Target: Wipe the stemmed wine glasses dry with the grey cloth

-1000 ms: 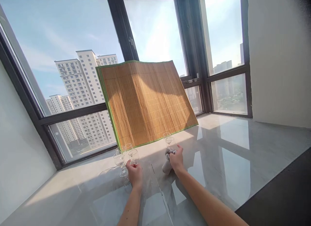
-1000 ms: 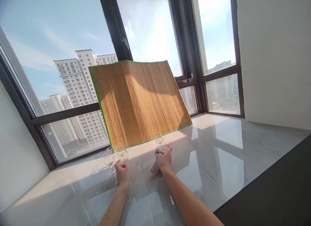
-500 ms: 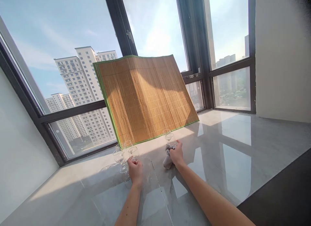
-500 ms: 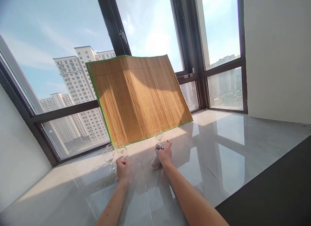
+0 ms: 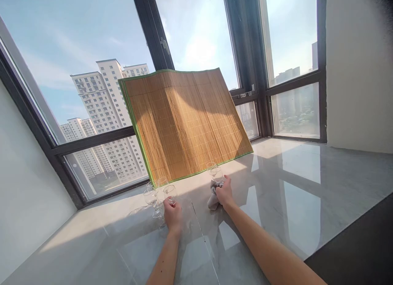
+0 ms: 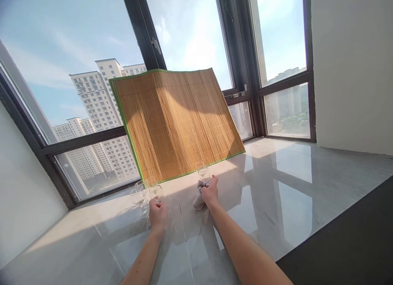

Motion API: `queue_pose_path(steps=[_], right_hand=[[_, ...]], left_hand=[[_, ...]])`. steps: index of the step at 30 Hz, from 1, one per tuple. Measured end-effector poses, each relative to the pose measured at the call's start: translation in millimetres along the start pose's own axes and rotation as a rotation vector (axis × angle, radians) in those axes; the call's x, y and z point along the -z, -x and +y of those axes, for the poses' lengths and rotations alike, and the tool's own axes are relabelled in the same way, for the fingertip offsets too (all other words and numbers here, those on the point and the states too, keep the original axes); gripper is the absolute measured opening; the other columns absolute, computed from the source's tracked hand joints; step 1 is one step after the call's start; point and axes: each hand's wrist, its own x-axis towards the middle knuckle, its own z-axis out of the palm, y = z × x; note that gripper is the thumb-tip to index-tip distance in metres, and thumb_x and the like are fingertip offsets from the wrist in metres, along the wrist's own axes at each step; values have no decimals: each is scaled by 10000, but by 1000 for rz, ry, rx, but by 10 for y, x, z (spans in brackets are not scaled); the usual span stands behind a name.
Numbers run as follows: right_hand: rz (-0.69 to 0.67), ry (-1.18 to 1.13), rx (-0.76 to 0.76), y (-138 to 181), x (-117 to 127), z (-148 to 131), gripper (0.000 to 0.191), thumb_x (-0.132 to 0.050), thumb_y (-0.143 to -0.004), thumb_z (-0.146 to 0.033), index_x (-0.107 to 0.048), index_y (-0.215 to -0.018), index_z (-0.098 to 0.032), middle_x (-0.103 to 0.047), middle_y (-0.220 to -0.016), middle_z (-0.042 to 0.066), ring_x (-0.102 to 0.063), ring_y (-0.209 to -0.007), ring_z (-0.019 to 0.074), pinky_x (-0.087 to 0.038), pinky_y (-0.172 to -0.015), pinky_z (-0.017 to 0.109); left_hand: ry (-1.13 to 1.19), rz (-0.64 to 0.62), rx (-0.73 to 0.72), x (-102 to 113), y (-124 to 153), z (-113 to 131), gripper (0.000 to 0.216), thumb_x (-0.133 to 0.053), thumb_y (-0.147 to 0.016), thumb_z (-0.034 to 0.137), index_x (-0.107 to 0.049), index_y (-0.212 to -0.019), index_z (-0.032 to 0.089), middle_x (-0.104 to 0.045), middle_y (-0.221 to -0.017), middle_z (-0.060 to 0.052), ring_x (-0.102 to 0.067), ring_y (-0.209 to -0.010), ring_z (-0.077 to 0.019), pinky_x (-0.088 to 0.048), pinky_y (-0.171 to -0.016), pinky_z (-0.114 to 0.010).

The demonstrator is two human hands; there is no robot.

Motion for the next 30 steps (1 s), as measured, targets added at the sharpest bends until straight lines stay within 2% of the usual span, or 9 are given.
queue_pose_path(steps=[4,6,8,13,17,20,26,28,30], right_hand=[[138,57,-3,142,39,-134,921,-514,-652,-149,-109,-1478,-189,-438,-1350,173,-556,-1130,263,-477,-927,332],[229,103,65,248,45,-236,842,-479,-736,-160,-82,-1478,-204,-429,-1333,171,-528,-1166,251,-443,-975,340],[245,114,189,352,31,-335,756,-428,-805,-164,-75,-1473,-213,-444,-1301,159,-507,-1186,234,-412,-1012,348],[51,74,484,508,-69,-436,631,-454,-815,-156,-262,-1408,-247,-513,-1192,107,-540,-1098,231,-419,-989,367],[-95,63,508,501,-151,-372,603,-488,-775,-134,-336,-1349,-237,-542,-1120,89,-564,-986,216,-446,-921,362],[-151,106,540,460,-171,-310,627,-501,-711,-90,-374,-1309,-231,-563,-1088,75,-569,-935,203,-455,-880,356],[-306,198,661,501,-141,-355,730,-490,-630,-17,-382,-1311,-256,-616,-927,12,-569,-781,173,-452,-736,289],[-360,161,697,547,-138,-407,737,-493,-635,-9,-382,-1318,-263,-623,-926,7,-573,-773,165,-454,-730,278],[-395,123,728,581,-139,-447,728,-487,-640,2,-387,-1313,-258,-633,-943,11,-584,-800,164,-460,-751,278]], left_hand=[[-21,0,-18,-3,10,22,352,-484,-831,247,-497,-1183,243,-661,-851,-7,-634,-737,-188,-402,-638,-268],[-37,4,-28,-2,27,41,346,-469,-856,251,-489,-1201,235,-670,-872,-22,-639,-760,-196,-403,-645,-271],[-48,18,-57,-2,53,59,359,-451,-891,271,-466,-1247,227,-683,-909,-45,-648,-803,-208,-407,-661,-276],[-79,-18,-236,-20,166,102,423,-409,-952,332,-418,-1354,203,-703,-970,-86,-661,-882,-229,-413,-703,-283],[-156,-191,-400,-43,295,176,483,-414,-958,381,-443,-1391,169,-708,-885,-69,-664,-814,-215,-404,-686,-268],[-216,-267,-456,-40,381,244,536,-409,-962,406,-421,-1436,157,-708,-843,-55,-659,-767,-201,-389,-653,-259],[-405,-225,-453,-17,404,285,544,-421,-964,357,-397,-1472,162,-724,-854,-66,-663,-801,-213,-382,-656,-272],[-484,-212,-454,-33,387,267,497,-475,-939,302,-468,-1422,187,-724,-838,-63,-665,-804,-218,-381,-670,-280],[-555,-202,-508,-62,375,246,370,-513,-912,252,-605,-1265,192,-716,-822,-67,-663,-819,-224,-387,-713,-295]])
